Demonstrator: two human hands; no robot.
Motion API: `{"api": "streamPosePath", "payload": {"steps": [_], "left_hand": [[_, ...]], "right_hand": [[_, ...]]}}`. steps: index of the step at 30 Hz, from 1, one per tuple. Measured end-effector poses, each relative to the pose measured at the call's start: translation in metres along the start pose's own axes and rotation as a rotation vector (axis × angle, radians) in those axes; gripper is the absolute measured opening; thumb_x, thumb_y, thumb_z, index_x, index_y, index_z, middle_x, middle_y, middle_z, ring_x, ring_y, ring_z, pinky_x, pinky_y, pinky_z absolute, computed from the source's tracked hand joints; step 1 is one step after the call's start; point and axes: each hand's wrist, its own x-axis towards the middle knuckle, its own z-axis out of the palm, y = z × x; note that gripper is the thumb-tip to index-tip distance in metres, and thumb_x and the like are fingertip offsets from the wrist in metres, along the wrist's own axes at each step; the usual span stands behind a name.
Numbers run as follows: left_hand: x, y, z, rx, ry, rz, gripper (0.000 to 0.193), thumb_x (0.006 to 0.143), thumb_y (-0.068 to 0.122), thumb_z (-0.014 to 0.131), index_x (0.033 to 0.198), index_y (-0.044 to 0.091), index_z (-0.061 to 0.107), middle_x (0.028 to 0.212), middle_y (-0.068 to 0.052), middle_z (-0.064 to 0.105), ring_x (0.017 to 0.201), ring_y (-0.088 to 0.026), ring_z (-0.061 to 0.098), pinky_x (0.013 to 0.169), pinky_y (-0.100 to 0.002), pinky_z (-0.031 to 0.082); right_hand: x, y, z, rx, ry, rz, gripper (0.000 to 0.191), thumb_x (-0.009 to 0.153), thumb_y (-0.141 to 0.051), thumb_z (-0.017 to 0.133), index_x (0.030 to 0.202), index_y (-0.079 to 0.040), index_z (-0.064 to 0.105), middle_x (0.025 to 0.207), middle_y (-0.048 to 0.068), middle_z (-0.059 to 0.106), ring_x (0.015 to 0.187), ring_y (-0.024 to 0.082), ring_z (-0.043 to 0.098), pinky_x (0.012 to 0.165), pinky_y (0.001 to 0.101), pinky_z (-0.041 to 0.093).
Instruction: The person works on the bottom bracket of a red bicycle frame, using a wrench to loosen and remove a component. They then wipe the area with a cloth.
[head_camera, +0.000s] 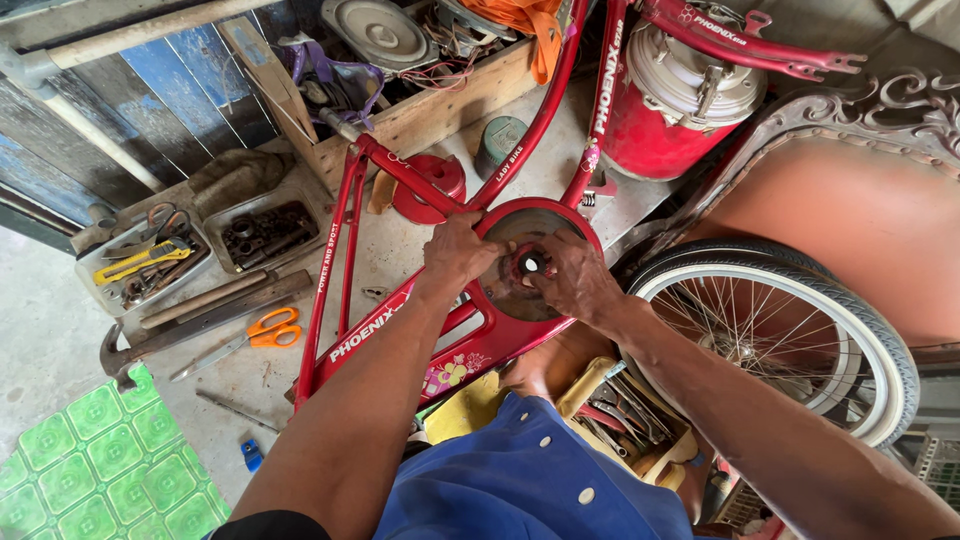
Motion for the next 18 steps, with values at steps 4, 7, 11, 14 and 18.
{"api": "streamPosePath", "payload": {"steps": [4, 7, 11, 14, 18], "left_hand": [[-0.0001, 0.0014, 0.0002, -0.021, 0.012, -0.024, 0.08, 0.072, 0.048, 0.087, 0.142, 0.018, 0.06, 0.145, -0.011, 0.059, 0.136, -0.031, 0.053, 0.115, -0.047, 0.042], [-0.0003, 0.0036, 0.0016, -0.027, 0.013, -0.044, 0.082, 0.071, 0.05, 0.087, 0.142, 0.017, 0.059, 0.143, -0.011, 0.061, 0.134, -0.03, 0.055, 0.114, -0.045, 0.043], [-0.0009, 0.0045, 0.0004, -0.011, -0.001, -0.038, 0.081, 0.072, 0.049, 0.087, 0.142, 0.018, 0.059, 0.143, -0.009, 0.06, 0.134, -0.03, 0.055, 0.113, -0.046, 0.043], [-0.0026, 0.004, -0.0003, -0.011, 0.013, -0.018, 0.079, 0.075, 0.048, 0.085, 0.143, 0.018, 0.059, 0.144, -0.01, 0.061, 0.135, -0.03, 0.056, 0.114, -0.046, 0.043], [-0.0003, 0.0033, -0.0004, 0.015, -0.024, -0.049, 0.081, 0.075, 0.048, 0.084, 0.145, 0.02, 0.056, 0.148, -0.008, 0.055, 0.138, -0.028, 0.051, 0.115, -0.048, 0.04]], "right_hand": [[0.0006, 0.0022, 0.0028, -0.008, 0.02, 0.013, 0.047, 0.076, -0.017, 0.081, 0.12, -0.004, 0.069, 0.106, 0.016, 0.066, 0.093, 0.034, 0.068, 0.084, 0.0449, 0.057], [0.0012, 0.003, 0.0017, -0.051, 0.003, 0.039, 0.049, 0.076, -0.02, 0.083, 0.118, -0.003, 0.068, 0.106, 0.017, 0.066, 0.093, 0.035, 0.068, 0.085, 0.0449, 0.056], [-0.0002, 0.0003, -0.0002, -0.019, -0.004, 0.077, 0.048, 0.077, -0.024, 0.082, 0.118, -0.003, 0.068, 0.105, 0.016, 0.067, 0.094, 0.034, 0.069, 0.085, 0.0441, 0.057], [0.0005, -0.0025, -0.002, -0.078, -0.033, 0.072, 0.048, 0.077, -0.024, 0.082, 0.119, -0.004, 0.069, 0.102, 0.017, 0.067, 0.094, 0.034, 0.068, 0.086, 0.0444, 0.057], [0.0047, -0.0069, -0.0019, -0.115, -0.04, 0.107, 0.054, 0.074, -0.027, 0.086, 0.116, 0.0, 0.066, 0.102, 0.018, 0.067, 0.096, 0.036, 0.066, 0.088, 0.0468, 0.055]]}}
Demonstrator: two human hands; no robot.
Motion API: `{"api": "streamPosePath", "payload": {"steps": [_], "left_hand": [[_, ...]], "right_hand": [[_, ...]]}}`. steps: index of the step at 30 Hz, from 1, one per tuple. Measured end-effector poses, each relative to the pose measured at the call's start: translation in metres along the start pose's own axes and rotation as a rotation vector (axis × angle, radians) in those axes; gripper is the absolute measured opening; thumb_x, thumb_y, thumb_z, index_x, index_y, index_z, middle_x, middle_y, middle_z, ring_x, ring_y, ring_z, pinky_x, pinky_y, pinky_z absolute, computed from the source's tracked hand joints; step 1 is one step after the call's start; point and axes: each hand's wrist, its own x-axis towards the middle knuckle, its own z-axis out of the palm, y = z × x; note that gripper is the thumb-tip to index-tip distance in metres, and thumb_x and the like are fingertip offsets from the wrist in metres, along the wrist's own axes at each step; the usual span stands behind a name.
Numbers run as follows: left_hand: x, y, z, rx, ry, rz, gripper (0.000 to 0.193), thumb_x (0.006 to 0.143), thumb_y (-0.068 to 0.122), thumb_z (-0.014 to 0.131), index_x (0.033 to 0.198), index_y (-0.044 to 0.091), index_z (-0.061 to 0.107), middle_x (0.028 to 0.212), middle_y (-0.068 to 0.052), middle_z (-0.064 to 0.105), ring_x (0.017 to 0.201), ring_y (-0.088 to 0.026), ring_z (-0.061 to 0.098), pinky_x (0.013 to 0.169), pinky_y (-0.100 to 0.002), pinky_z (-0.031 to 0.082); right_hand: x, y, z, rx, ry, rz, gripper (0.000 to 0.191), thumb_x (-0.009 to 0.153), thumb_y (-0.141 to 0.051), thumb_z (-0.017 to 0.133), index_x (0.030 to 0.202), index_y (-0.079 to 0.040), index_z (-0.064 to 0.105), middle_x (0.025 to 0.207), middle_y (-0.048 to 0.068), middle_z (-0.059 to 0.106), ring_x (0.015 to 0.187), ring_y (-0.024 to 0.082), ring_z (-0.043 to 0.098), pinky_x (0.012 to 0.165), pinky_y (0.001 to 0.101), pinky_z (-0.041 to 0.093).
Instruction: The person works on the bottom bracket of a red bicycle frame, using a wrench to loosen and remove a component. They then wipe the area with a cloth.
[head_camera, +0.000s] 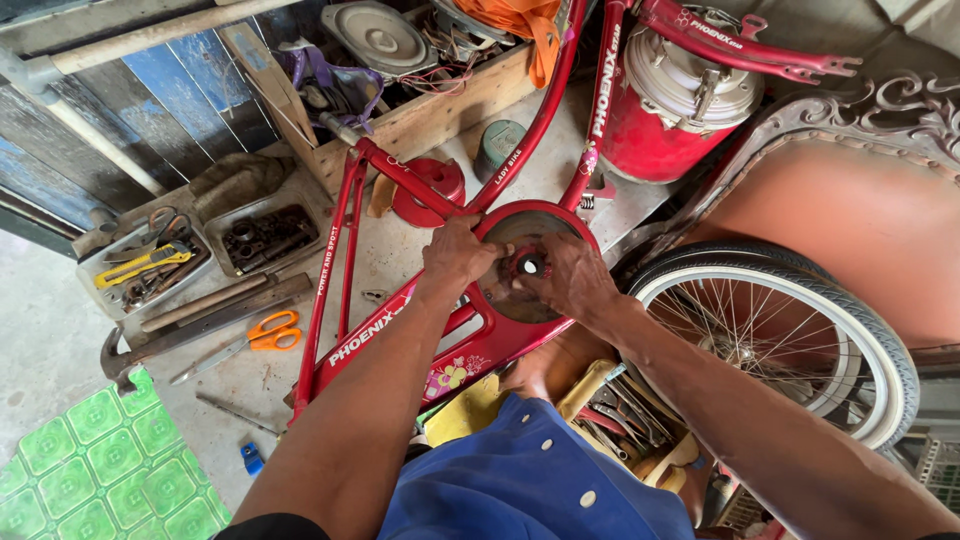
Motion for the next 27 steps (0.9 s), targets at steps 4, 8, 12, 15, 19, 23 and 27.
{"api": "streamPosePath", "payload": {"steps": [4, 8, 12, 15, 19, 23, 27], "left_hand": [[0.004, -0.001, 0.002, -0.008, 0.004, 0.004, 0.075, 0.079, 0.041, 0.081, 0.147, 0.02, 0.055, 0.147, -0.01, 0.057, 0.138, -0.029, 0.051, 0.116, -0.048, 0.04], [0.003, -0.002, 0.004, -0.003, 0.031, 0.019, 0.071, 0.08, 0.039, 0.08, 0.145, 0.02, 0.057, 0.146, -0.009, 0.058, 0.138, -0.029, 0.051, 0.116, -0.048, 0.04], [0.0, 0.0, 0.0, -0.018, 0.006, 0.004, 0.073, 0.079, 0.041, 0.081, 0.145, 0.02, 0.057, 0.145, -0.011, 0.059, 0.136, -0.03, 0.053, 0.116, -0.047, 0.041], [-0.001, 0.001, -0.001, -0.018, 0.013, 0.013, 0.073, 0.079, 0.042, 0.081, 0.144, 0.02, 0.057, 0.144, -0.011, 0.06, 0.136, -0.03, 0.054, 0.116, -0.047, 0.041], [0.003, -0.002, 0.001, -0.013, 0.014, 0.011, 0.073, 0.079, 0.04, 0.08, 0.145, 0.021, 0.056, 0.145, -0.01, 0.059, 0.137, -0.03, 0.053, 0.116, -0.047, 0.04], [0.005, -0.002, 0.003, 0.001, 0.031, 0.015, 0.072, 0.08, 0.039, 0.079, 0.146, 0.022, 0.056, 0.146, -0.01, 0.058, 0.138, -0.029, 0.05, 0.117, -0.048, 0.038], [0.0, 0.0, 0.001, -0.015, 0.013, 0.009, 0.079, 0.077, 0.047, 0.083, 0.145, 0.019, 0.056, 0.148, -0.01, 0.056, 0.139, -0.029, 0.05, 0.118, -0.048, 0.038]], "right_hand": [[-0.001, -0.006, 0.002, 0.034, 0.006, 0.039, 0.049, 0.078, -0.025, 0.082, 0.119, -0.002, 0.067, 0.108, 0.017, 0.066, 0.096, 0.035, 0.068, 0.088, 0.0456, 0.057], [-0.007, -0.007, 0.004, 0.125, 0.09, -0.026, 0.052, 0.074, -0.018, 0.081, 0.124, -0.006, 0.069, 0.107, 0.017, 0.067, 0.097, 0.037, 0.067, 0.085, 0.0474, 0.056], [-0.005, -0.004, 0.009, 0.059, 0.069, 0.016, 0.046, 0.077, -0.017, 0.081, 0.12, -0.006, 0.069, 0.106, 0.017, 0.065, 0.093, 0.036, 0.068, 0.083, 0.047, 0.057], [-0.004, -0.001, 0.012, 0.076, 0.096, 0.017, 0.045, 0.075, -0.015, 0.08, 0.118, -0.006, 0.07, 0.104, 0.016, 0.065, 0.09, 0.036, 0.068, 0.08, 0.0463, 0.058], [-0.005, -0.003, 0.016, 0.118, 0.151, 0.006, 0.045, 0.073, -0.01, 0.076, 0.117, -0.008, 0.072, 0.104, 0.015, 0.066, 0.088, 0.035, 0.069, 0.077, 0.0451, 0.059], [-0.006, -0.005, 0.011, 0.1, 0.165, -0.009, 0.045, 0.074, -0.014, 0.076, 0.119, -0.009, 0.073, 0.104, 0.018, 0.067, 0.09, 0.038, 0.068, 0.081, 0.0475, 0.057], [-0.004, -0.007, 0.007, 0.055, 0.105, 0.024, 0.045, 0.076, -0.02, 0.078, 0.119, -0.006, 0.071, 0.103, 0.02, 0.066, 0.095, 0.039, 0.066, 0.087, 0.0478, 0.056]]}}
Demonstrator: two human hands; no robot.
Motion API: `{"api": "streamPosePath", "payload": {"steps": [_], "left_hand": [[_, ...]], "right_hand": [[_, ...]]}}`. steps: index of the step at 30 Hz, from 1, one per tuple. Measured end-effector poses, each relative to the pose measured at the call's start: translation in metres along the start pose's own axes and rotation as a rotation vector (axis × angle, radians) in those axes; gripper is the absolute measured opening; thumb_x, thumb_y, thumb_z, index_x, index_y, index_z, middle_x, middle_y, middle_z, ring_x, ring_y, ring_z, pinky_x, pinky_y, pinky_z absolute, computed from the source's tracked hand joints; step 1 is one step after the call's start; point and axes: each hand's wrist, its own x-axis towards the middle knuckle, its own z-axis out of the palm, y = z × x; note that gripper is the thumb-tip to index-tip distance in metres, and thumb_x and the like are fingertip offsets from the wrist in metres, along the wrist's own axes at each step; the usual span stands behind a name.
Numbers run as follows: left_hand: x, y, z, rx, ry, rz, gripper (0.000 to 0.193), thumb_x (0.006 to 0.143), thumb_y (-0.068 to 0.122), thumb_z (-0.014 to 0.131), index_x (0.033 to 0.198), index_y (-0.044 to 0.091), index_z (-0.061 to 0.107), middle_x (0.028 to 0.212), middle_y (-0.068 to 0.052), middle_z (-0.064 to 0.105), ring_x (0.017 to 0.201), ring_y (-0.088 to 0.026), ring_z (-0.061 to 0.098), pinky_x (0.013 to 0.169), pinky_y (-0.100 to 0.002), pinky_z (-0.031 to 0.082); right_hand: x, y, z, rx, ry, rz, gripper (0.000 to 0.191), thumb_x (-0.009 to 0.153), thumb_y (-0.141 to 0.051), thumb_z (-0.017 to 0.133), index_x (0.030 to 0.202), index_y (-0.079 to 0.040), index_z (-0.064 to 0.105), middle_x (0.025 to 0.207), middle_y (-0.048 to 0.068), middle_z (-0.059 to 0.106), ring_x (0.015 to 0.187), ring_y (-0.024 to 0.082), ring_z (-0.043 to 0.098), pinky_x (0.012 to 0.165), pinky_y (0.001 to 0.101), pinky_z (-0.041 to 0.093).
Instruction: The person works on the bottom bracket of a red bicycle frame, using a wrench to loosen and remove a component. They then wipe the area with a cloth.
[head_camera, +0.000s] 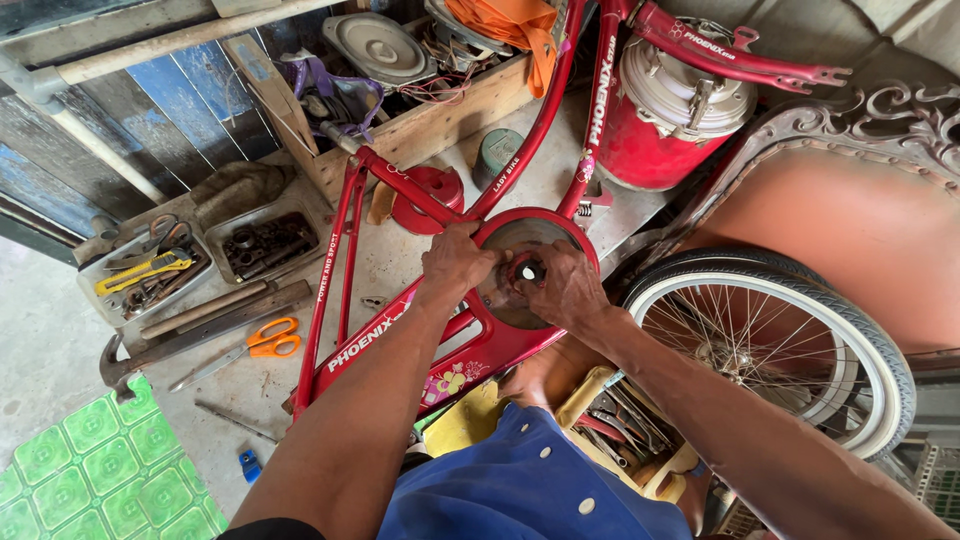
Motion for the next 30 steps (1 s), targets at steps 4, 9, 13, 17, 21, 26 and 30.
{"api": "streamPosePath", "payload": {"steps": [4, 9, 13, 17, 21, 26, 30], "left_hand": [[-0.006, 0.004, -0.005, 0.002, -0.011, -0.009, 0.081, 0.075, 0.05, 0.084, 0.145, 0.02, 0.056, 0.147, -0.01, 0.056, 0.139, -0.029, 0.05, 0.117, -0.048, 0.038], [-0.007, 0.005, -0.007, 0.008, -0.011, 0.001, 0.082, 0.074, 0.051, 0.085, 0.144, 0.019, 0.058, 0.146, -0.01, 0.058, 0.138, -0.029, 0.052, 0.116, -0.048, 0.04], [-0.007, 0.003, -0.006, 0.02, -0.007, 0.001, 0.083, 0.073, 0.052, 0.086, 0.143, 0.019, 0.058, 0.145, -0.011, 0.058, 0.138, -0.03, 0.051, 0.116, -0.049, 0.04], [-0.009, 0.003, -0.007, -0.004, 0.021, 0.02, 0.083, 0.072, 0.052, 0.086, 0.143, 0.02, 0.058, 0.145, -0.011, 0.058, 0.137, -0.031, 0.051, 0.115, -0.049, 0.04], [-0.011, 0.003, -0.009, -0.01, 0.012, 0.022, 0.082, 0.072, 0.051, 0.086, 0.142, 0.02, 0.059, 0.145, -0.01, 0.059, 0.136, -0.03, 0.053, 0.116, -0.05, 0.038], [-0.011, 0.003, -0.011, 0.006, -0.021, 0.004, 0.079, 0.073, 0.052, 0.084, 0.141, 0.02, 0.062, 0.143, -0.011, 0.062, 0.135, -0.03, 0.055, 0.116, -0.048, 0.041], [-0.01, 0.001, -0.011, 0.002, -0.008, 0.005, 0.082, 0.072, 0.052, 0.085, 0.143, 0.018, 0.058, 0.144, -0.01, 0.06, 0.136, -0.029, 0.054, 0.116, -0.049, 0.039]], "right_hand": [[-0.002, -0.002, 0.003, -0.01, 0.026, -0.059, 0.047, 0.077, -0.015, 0.072, 0.123, -0.006, 0.068, 0.103, 0.021, 0.066, 0.102, 0.039, 0.066, 0.09, 0.0474, 0.056], [-0.006, 0.0, 0.006, -0.009, 0.031, -0.041, 0.052, 0.075, -0.012, 0.07, 0.126, -0.005, 0.065, 0.112, 0.022, 0.065, 0.1, 0.04, 0.066, 0.086, 0.0477, 0.056], [-0.002, 0.003, 0.009, -0.07, 0.01, -0.033, 0.046, 0.078, -0.02, 0.074, 0.119, -0.001, 0.066, 0.108, 0.023, 0.065, 0.1, 0.041, 0.066, 0.088, 0.0489, 0.056], [-0.001, 0.006, 0.013, -0.021, 0.095, -0.011, 0.044, 0.078, -0.03, 0.079, 0.11, -0.002, 0.07, 0.103, 0.023, 0.069, 0.098, 0.041, 0.068, 0.089, 0.0489, 0.056], [-0.004, 0.006, 0.019, -0.02, 0.145, 0.028, 0.044, 0.077, -0.03, 0.081, 0.106, 0.001, 0.069, 0.102, 0.024, 0.07, 0.096, 0.041, 0.068, 0.087, 0.0485, 0.056], [-0.009, 0.003, 0.021, 0.032, 0.227, -0.033, 0.041, 0.077, -0.027, 0.083, 0.108, -0.002, 0.071, 0.1, 0.02, 0.072, 0.094, 0.038, 0.07, 0.084, 0.0463, 0.057], [-0.013, 0.001, 0.022, 0.047, 0.225, 0.008, 0.047, 0.076, -0.031, 0.087, 0.108, 0.0, 0.07, 0.1, 0.02, 0.071, 0.093, 0.039, 0.07, 0.08, 0.0473, 0.057]]}}
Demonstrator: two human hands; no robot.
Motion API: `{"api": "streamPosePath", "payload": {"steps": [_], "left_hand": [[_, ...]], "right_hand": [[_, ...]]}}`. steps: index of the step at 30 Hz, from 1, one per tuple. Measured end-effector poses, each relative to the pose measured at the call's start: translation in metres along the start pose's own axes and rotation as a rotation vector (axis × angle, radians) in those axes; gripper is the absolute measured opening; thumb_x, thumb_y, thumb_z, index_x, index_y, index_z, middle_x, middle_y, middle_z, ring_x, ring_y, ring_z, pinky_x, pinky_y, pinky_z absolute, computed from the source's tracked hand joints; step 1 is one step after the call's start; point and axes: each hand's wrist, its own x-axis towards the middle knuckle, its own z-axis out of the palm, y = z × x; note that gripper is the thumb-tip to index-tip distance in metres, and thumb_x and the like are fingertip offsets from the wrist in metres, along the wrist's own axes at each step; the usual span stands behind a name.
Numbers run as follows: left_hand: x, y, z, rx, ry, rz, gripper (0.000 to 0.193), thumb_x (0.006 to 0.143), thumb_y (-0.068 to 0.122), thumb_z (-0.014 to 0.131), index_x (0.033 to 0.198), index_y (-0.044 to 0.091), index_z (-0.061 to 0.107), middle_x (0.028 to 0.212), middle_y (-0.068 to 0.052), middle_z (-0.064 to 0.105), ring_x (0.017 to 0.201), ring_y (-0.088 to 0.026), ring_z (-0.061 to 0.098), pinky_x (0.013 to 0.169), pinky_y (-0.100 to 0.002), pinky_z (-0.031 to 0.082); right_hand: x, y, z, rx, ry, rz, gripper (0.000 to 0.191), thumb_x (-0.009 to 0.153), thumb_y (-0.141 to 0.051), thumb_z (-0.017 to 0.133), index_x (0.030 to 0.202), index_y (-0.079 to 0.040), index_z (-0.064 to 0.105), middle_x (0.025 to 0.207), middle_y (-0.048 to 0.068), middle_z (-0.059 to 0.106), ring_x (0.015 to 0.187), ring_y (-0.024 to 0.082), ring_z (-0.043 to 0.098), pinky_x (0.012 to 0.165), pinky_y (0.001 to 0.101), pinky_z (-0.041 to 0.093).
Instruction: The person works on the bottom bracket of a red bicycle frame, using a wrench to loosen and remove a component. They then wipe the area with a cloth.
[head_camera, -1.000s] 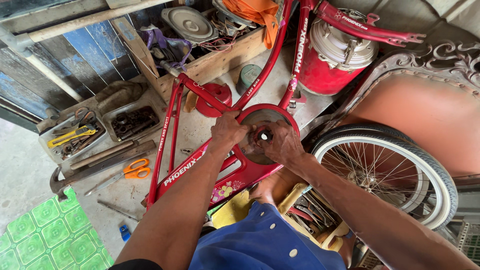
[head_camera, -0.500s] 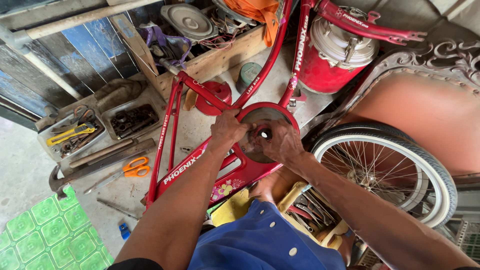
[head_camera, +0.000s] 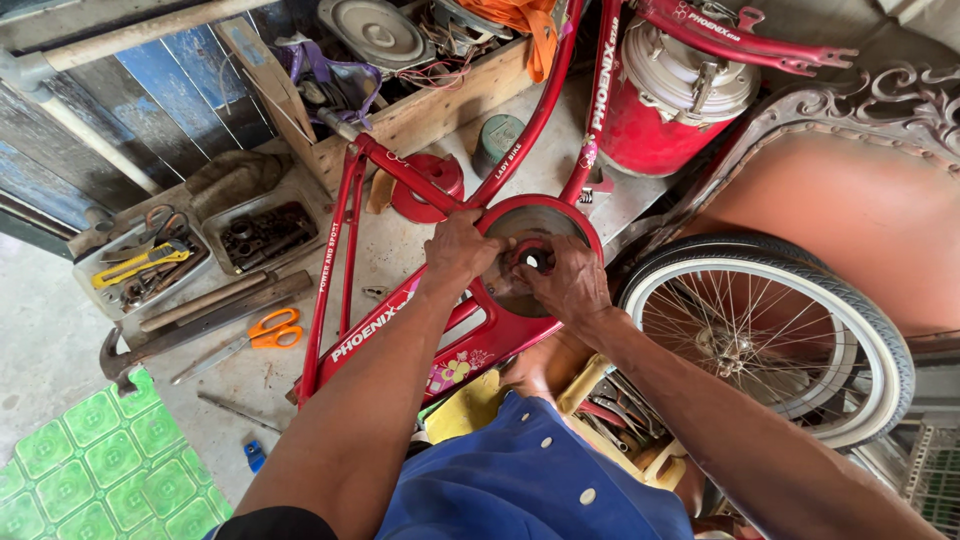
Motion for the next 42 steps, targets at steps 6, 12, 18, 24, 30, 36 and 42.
{"api": "streamPosePath", "payload": {"steps": [6, 12, 18, 24, 30, 36, 42], "left_hand": [[0.003, -0.001, -0.001, -0.002, -0.04, -0.013, 0.085, 0.075, 0.052, 0.084, 0.146, 0.017, 0.054, 0.148, -0.009, 0.056, 0.139, -0.027, 0.05, 0.118, -0.049, 0.036], [0.0, -0.001, -0.001, -0.013, -0.034, -0.005, 0.084, 0.075, 0.05, 0.084, 0.146, 0.017, 0.055, 0.149, -0.008, 0.056, 0.138, -0.028, 0.051, 0.118, -0.049, 0.036], [0.0, 0.0, -0.001, -0.008, -0.037, -0.009, 0.085, 0.074, 0.05, 0.085, 0.147, 0.017, 0.055, 0.149, -0.008, 0.056, 0.139, -0.028, 0.051, 0.118, -0.049, 0.037], [0.003, -0.002, 0.002, -0.011, -0.022, -0.008, 0.085, 0.074, 0.05, 0.085, 0.147, 0.017, 0.054, 0.15, -0.009, 0.054, 0.141, -0.028, 0.047, 0.118, -0.05, 0.035], [0.001, -0.002, 0.002, -0.004, -0.026, -0.013, 0.085, 0.074, 0.05, 0.085, 0.147, 0.018, 0.054, 0.151, -0.009, 0.053, 0.142, -0.028, 0.047, 0.119, -0.05, 0.035], [-0.001, 0.0, 0.0, -0.005, -0.04, -0.008, 0.084, 0.076, 0.05, 0.084, 0.147, 0.018, 0.053, 0.15, -0.008, 0.054, 0.142, -0.027, 0.047, 0.119, -0.051, 0.035], [-0.001, 0.002, -0.002, 0.0, -0.044, -0.013, 0.085, 0.075, 0.051, 0.085, 0.147, 0.016, 0.054, 0.15, -0.008, 0.055, 0.141, -0.028, 0.048, 0.119, -0.05, 0.035]], "right_hand": [[0.002, 0.003, 0.003, 0.002, -0.019, -0.051, 0.049, 0.075, -0.025, 0.087, 0.112, 0.001, 0.069, 0.1, 0.021, 0.07, 0.093, 0.039, 0.07, 0.083, 0.0464, 0.057], [0.003, 0.006, 0.004, -0.033, -0.049, -0.04, 0.048, 0.072, -0.018, 0.085, 0.115, 0.0, 0.07, 0.101, 0.022, 0.069, 0.091, 0.04, 0.068, 0.08, 0.0468, 0.057], [0.006, 0.005, 0.001, -0.005, -0.051, -0.081, 0.046, 0.072, -0.013, 0.08, 0.116, -0.004, 0.072, 0.1, 0.019, 0.068, 0.087, 0.037, 0.069, 0.078, 0.0453, 0.058], [0.006, 0.0, -0.006, 0.007, -0.107, -0.057, 0.043, 0.074, -0.01, 0.075, 0.117, -0.007, 0.074, 0.1, 0.017, 0.068, 0.086, 0.037, 0.069, 0.075, 0.0462, 0.058], [0.007, -0.006, -0.012, -0.062, -0.075, -0.113, 0.044, 0.071, -0.016, 0.082, 0.11, 0.003, 0.071, 0.098, 0.021, 0.068, 0.089, 0.038, 0.069, 0.079, 0.0467, 0.058], [0.009, -0.005, -0.011, -0.068, -0.174, 0.009, 0.044, 0.075, -0.018, 0.082, 0.114, 0.0, 0.072, 0.102, 0.019, 0.068, 0.086, 0.035, 0.07, 0.078, 0.0436, 0.06], [0.007, 0.0, -0.006, -0.05, -0.138, -0.043, 0.048, 0.073, -0.011, 0.078, 0.121, -0.005, 0.071, 0.105, 0.018, 0.068, 0.087, 0.035, 0.069, 0.079, 0.0435, 0.06]]}}
